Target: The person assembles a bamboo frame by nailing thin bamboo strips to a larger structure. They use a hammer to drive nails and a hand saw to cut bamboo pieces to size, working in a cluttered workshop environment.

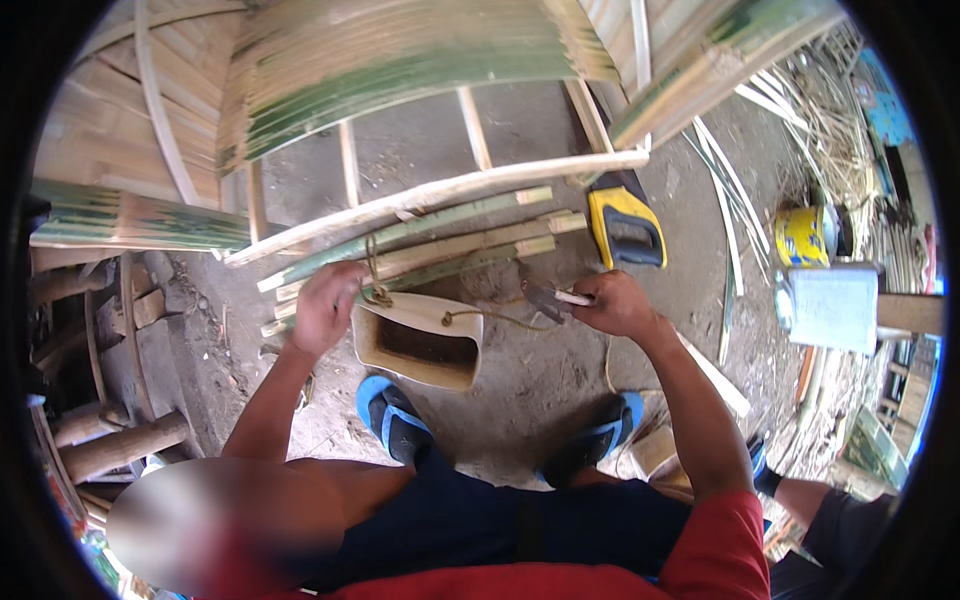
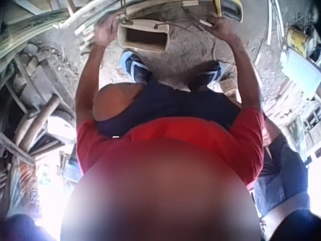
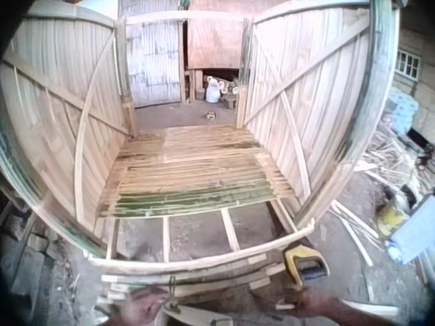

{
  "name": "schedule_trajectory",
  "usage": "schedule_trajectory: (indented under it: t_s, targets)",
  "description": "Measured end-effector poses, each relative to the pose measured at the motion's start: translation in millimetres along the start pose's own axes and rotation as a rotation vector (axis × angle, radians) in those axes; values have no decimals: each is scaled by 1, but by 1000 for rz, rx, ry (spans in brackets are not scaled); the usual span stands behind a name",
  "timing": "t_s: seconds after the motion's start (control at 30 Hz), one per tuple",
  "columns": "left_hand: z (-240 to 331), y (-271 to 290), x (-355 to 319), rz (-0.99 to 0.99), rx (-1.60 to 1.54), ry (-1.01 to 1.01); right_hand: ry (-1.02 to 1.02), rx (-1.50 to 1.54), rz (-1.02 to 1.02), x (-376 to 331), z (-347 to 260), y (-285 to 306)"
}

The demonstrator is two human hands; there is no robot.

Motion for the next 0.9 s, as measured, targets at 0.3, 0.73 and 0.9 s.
schedule_trajectory:
  t_s: [0.3, 0.73, 0.9]
  targets:
    - [-104, -38, -59, -451, 439, 35, -215, -191, -22, -45, 45, -38]
    - [-110, 83, -96, 9, 1073, -9, -321, -117, -71, -44, 81, -59]
    - [-116, 151, -130, 58, 1024, 170, -284, -136, -123, -40, 85, -59]
Point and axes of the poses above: each hand's wrist, its own x-axis towards the middle knuckle, its own y-axis out of the back of the hand, z = x × y, the point moved 4 cm from there along x, towards the middle knuckle, and after that the axes turned 9 degrees about x, right-handed, at the moved point
